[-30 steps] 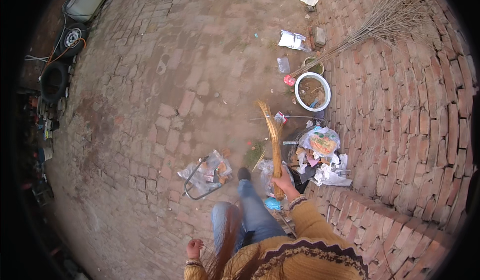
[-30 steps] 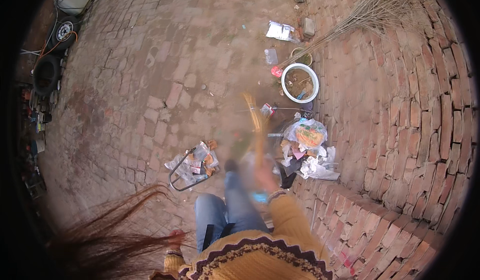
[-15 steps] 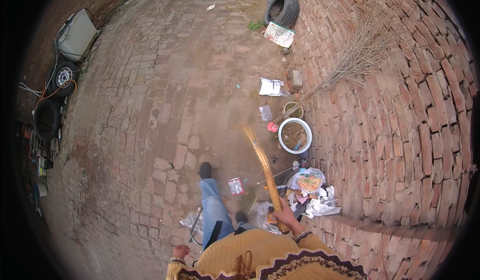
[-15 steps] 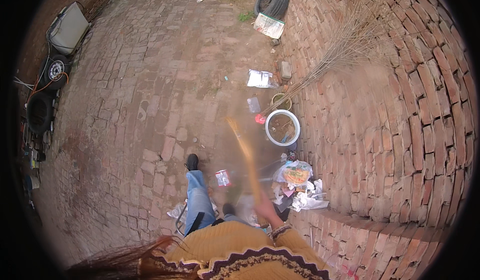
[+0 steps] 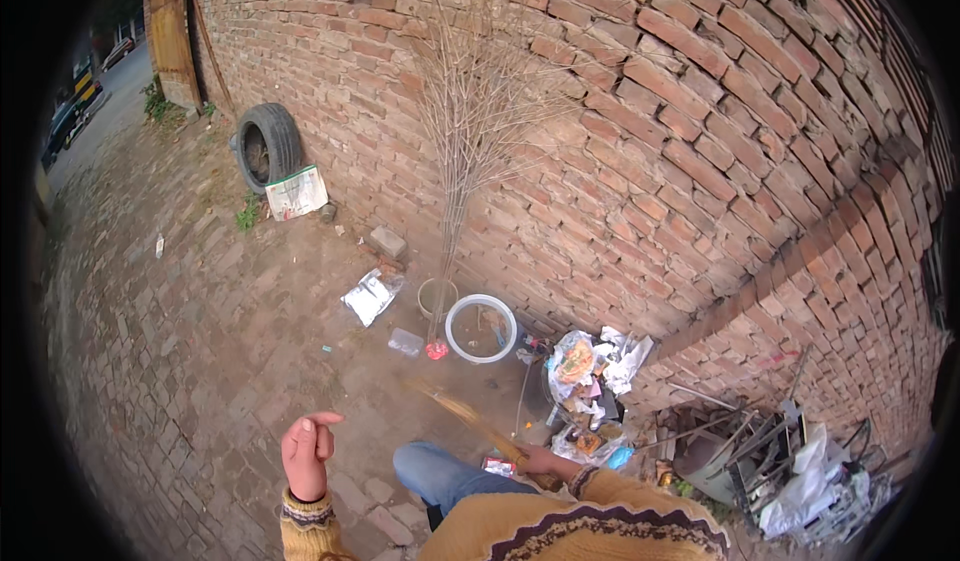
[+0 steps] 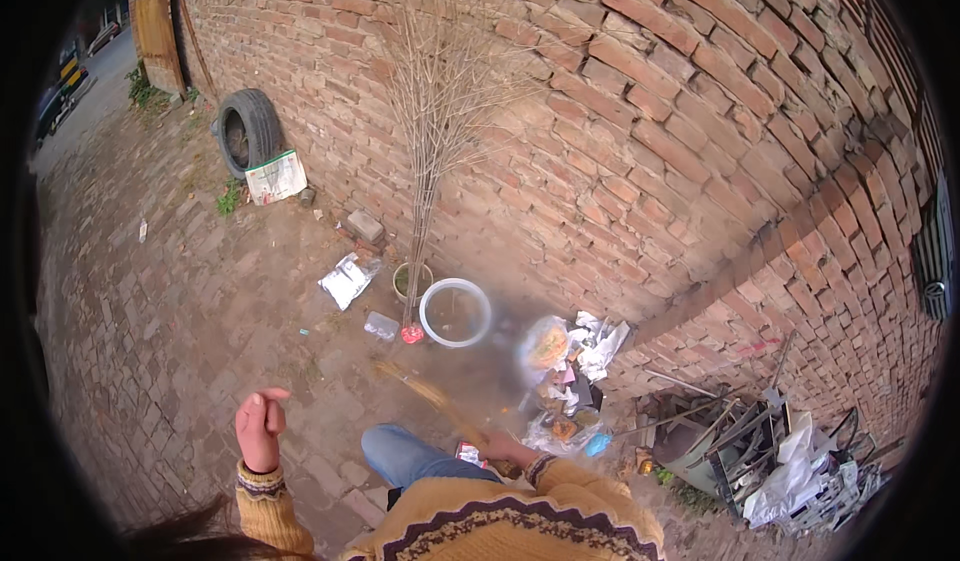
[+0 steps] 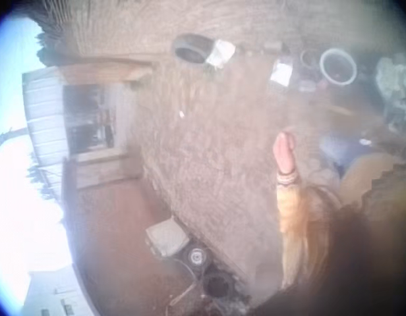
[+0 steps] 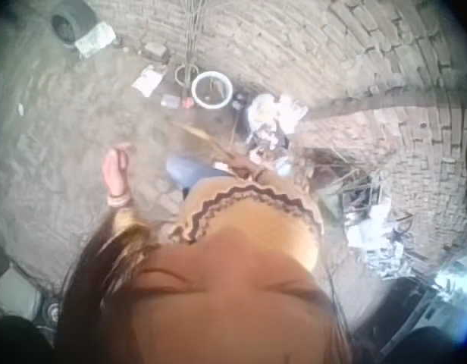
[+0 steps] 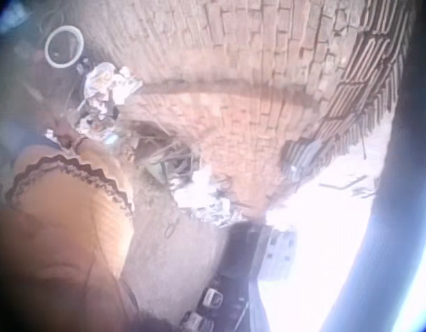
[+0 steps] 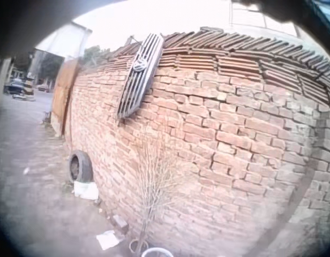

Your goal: The person sweeps a cluttered brick-paved area with a straw broom, gathering debris into a pile. They then walk through a workshop space, pick up a metal cup, and place it into a red barrel.

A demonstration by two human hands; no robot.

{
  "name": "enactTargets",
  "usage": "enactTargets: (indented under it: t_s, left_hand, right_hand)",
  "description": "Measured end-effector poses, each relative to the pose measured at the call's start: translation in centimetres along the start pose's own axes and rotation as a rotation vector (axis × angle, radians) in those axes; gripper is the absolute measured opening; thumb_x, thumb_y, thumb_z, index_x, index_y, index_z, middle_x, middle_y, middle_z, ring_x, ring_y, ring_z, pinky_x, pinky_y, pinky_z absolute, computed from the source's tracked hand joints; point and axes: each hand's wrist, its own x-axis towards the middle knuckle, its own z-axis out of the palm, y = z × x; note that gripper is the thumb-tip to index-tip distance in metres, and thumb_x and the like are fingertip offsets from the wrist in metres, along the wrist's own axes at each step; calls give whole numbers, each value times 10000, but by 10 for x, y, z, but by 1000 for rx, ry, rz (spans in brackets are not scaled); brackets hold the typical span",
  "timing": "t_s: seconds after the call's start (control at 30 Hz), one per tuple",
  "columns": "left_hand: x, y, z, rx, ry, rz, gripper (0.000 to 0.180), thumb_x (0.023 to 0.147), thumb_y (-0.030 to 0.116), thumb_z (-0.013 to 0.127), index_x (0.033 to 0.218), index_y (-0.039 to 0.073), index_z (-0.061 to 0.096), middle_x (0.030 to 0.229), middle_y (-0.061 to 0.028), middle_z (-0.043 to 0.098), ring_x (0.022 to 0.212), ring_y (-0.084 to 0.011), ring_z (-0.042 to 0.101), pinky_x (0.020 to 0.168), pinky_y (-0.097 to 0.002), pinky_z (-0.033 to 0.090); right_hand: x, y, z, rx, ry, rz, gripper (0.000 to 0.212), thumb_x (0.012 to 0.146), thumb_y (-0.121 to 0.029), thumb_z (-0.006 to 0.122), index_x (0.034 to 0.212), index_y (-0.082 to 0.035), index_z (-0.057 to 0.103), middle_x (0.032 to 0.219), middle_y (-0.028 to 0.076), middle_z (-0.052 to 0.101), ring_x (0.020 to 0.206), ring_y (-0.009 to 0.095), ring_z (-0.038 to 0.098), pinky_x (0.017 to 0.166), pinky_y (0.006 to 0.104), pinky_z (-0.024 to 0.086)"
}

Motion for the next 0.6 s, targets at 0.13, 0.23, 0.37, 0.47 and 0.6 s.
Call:
enactTargets:
  t_s: [0.13, 0.23, 0.37, 0.47, 0.6]
  left_hand:
    - [125, 132, 88, -350, -931, 316, 718, 1010, 547, 310, 951, -89, 639, 445, 58, 320, 380, -68, 241, 386, -267, 173]
    - [165, 179, 137, -508, -1437, 203, 680, 981, 540, 405, 894, -84, 661, 457, 37, 345, 385, -81, 296, 406, -277, 229]
    - [207, 205, 165, -955, -1668, 31, 526, 952, 449, 474, 865, -43, 639, 427, 39, 375, 333, -67, 266, 368, -280, 151]
    - [242, 220, 149, -1202, -1550, -81, 202, 913, 195, 593, 820, 25, 654, 457, 79, 389, 352, -57, 270, 390, -276, 141]
    - [281, 243, 110, -1415, -1552, -240, 136, 893, 124, 581, 859, 59, 696, 472, 63, 413, 357, -61, 268, 395, -270, 159]
  right_hand:
    - [38, -54, 27, 130, 29, 51, 646, 627, -243, 726, 1235, -90, 569, 973, 188, 678, 926, 301, 650, 798, 407, 505]
    - [93, -97, 61, 160, 100, 90, 681, 673, -136, 674, 1331, -101, 502, 900, 106, 681, 727, 221, 644, 655, 351, 523]
    - [148, -170, 95, 513, 193, 1, 563, 665, -138, 655, 1221, -69, 595, 906, 148, 692, 828, 279, 660, 704, 410, 505]
    - [153, -216, 101, 397, 265, 65, 603, 634, -155, 653, 1226, -57, 591, 1017, 202, 678, 931, 329, 647, 772, 444, 495]
    - [162, -275, 113, 359, 434, 91, 584, 597, -116, 669, 1179, -111, 624, 1024, 190, 680, 960, 341, 640, 807, 452, 486]
